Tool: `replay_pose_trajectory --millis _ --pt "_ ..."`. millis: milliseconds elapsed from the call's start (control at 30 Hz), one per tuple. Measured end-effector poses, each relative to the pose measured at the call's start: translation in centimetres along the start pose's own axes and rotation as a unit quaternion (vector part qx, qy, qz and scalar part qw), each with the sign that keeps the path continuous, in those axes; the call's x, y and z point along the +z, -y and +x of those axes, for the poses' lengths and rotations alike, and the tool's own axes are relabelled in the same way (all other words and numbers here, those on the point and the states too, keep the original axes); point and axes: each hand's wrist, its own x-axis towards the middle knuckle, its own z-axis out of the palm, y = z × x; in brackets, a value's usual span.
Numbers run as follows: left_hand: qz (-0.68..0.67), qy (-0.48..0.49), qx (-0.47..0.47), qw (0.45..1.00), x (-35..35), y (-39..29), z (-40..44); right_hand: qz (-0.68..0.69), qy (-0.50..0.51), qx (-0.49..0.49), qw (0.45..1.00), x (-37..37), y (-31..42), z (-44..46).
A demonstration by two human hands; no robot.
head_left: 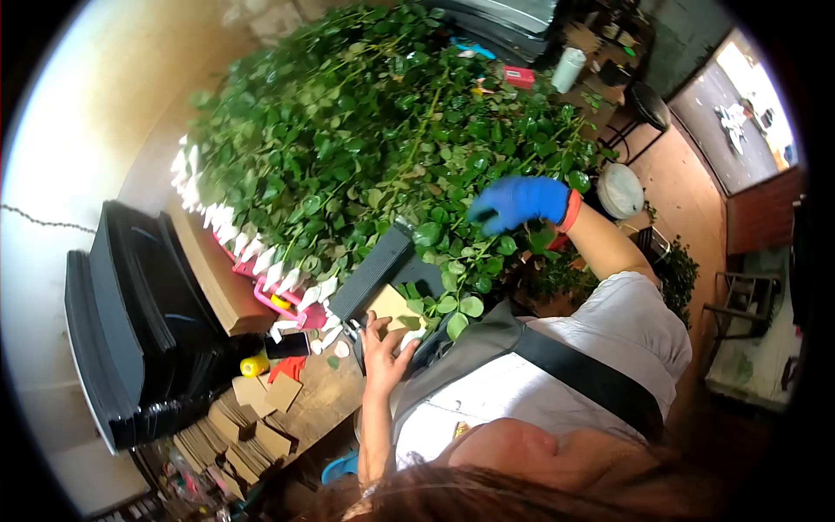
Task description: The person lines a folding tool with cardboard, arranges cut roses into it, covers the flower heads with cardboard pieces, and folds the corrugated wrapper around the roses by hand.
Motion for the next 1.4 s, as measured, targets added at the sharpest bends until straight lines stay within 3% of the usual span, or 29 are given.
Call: replay_pose_trajectory --millis 67,133,200,267,300,400,500,533,567,667,733,767,867,933,967,1100,1233,1267,1333,1367,1400 --pt "-0.002 -0.001 0.0 1.0 0.2 0.1 0.2 -0.001 -0.167 -0.073 0.983 -1.6 0.0 3.2" --pt "0.002 0.008 -0.008 1.0 0.2 0.1 0.3 -0.013 -0.265 -0.122 0.956 -1.8 -0.7 8.8" --pt "0.006 0.014 -0.002 1.0 0.2 0.2 0.3 -0.138 -0.309 -0.13 0.932 0.2 -2.7 15.9" --pt "0.01 0.018 -0.004 1.0 0.4 0.4 0.4 -0.35 -0.364 -0.154 0.849 4.1 -5.3 22.8" --pt "0.012 0.02 -0.005 1.0 0.4 0.3 0.4 -0.365 -0.334 -0.146 0.856 4.9 -6.0 24.4" --pt "0.017 0.018 0.001 1.0 0.1 0.2 0.4 -0.36 -0.264 -0.122 0.886 4.6 -5.6 26.6" --pt "0.043 0.019 0.005 0.999 0.2 0.5 -0.1 -0.292 -0.243 -0.111 0.918 -1.7 -1.8 22.5" --pt "0.045 0.018 0.006 0.999 0.1 0.4 0.1 -0.244 -0.383 -0.238 0.858 -2.6 -1.7 20.8" --pt "0.046 0.015 0.007 0.999 0.2 0.3 0.3 -0.289 -0.423 -0.255 0.82 -4.3 0.4 17.6" --pt "0.036 -0.016 0.027 0.999 0.1 0.5 0.6 -0.233 -0.409 -0.341 0.814 -5.8 4.7 9.4" --pt "0.016 -0.019 -0.011 1.0 -0.3 0.0 0.8 -0.268 -0.28 -0.298 0.872 -5.0 5.3 5.3" --pt "-0.056 -0.028 -0.054 0.997 -0.2 0.1 0.3 -0.287 -0.212 -0.275 0.893 -4.3 4.9 3.7" --pt "-0.308 -0.021 -0.111 0.945 2.3 2.2 0.0 -0.371 -0.184 -0.171 0.894 -0.3 2.0 1.2" --pt "-0.045 -0.042 -0.13 0.99 1.0 1.9 -0.5 -0.359 -0.106 -0.08 0.924 0.7 1.1 -0.1" --pt "0.017 -0.046 -0.072 0.996 0.8 1.7 -0.3 -0.352 -0.068 -0.034 0.933 0.9 0.7 -0.6" --pt "-0.118 -0.072 -0.066 0.988 1.5 2.1 -0.3 -0.344 0.021 0.051 0.937 3.3 -2.0 -0.3" --pt "-0.161 -0.151 -0.049 0.974 1.7 1.0 0.1 -0.357 0.048 0.053 0.931 4.4 -3.6 0.8" --pt "-0.122 -0.136 -0.068 0.981 0.7 -0.3 0.4 -0.352 0.075 0.055 0.931 4.8 -3.8 1.1" --pt "0.093 -0.008 0.004 0.996 0.1 0.1 0.4 -0.344 0.129 0.061 0.928 4.9 -3.9 1.9" --pt "0.029 -0.037 -0.027 0.999 0.3 -0.3 0.6 -0.28 0.115 0.058 0.951 4.5 -4.5 2.1" --pt "0.059 -0.023 -0.028 0.998 0.2 -0.3 0.6 -0.276 0.121 0.076 0.95 3.7 -5.0 2.4"
